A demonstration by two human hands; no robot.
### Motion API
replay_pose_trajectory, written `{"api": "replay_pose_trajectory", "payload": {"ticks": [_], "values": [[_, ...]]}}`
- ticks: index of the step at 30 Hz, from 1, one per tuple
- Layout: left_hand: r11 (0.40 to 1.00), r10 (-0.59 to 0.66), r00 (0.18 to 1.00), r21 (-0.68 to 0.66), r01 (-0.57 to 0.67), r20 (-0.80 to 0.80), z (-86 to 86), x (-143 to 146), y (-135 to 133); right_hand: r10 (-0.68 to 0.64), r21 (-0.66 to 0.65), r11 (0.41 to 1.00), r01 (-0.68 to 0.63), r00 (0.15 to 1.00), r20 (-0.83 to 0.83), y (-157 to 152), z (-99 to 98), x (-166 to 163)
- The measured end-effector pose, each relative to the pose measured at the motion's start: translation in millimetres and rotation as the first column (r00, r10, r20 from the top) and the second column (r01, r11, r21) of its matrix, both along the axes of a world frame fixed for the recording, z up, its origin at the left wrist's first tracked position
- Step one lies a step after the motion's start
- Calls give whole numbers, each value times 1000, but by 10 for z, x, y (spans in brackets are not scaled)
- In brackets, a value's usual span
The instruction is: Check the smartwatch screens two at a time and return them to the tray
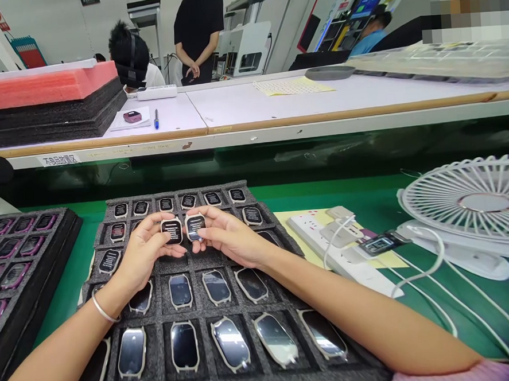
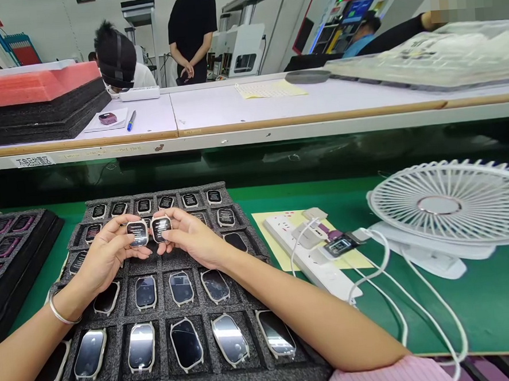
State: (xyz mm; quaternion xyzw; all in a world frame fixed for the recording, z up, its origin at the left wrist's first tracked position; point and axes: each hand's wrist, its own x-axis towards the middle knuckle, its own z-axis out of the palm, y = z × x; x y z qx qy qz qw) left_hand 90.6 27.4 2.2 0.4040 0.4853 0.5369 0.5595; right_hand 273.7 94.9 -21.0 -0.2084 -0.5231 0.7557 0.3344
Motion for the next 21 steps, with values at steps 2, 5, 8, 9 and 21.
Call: {"api": "replay_pose_trajectory", "payload": {"ticks": [2,5,8,9,21], "values": [[1000,-1,1000,-2,1,-4,-2,1,2,-2,8,1000,2,1000,5,-1,-1,-3],[1000,-1,1000,3,1,-4,-2,4,2,-5,12,1000,5,1000,8,2,-5,-7],[1000,-3,1000,9,4,-4,-5,6,-1,-11,28,1000,10,1000,18,4,-8,-8],[1000,-5,1000,10,5,-4,-7,6,-2,-12,38,999,11,1000,24,4,-9,-8],[1000,-2,1000,26,2,-27,-15,-5,7,0,78,997,-1,1000,12,-10,10,-2]]}}
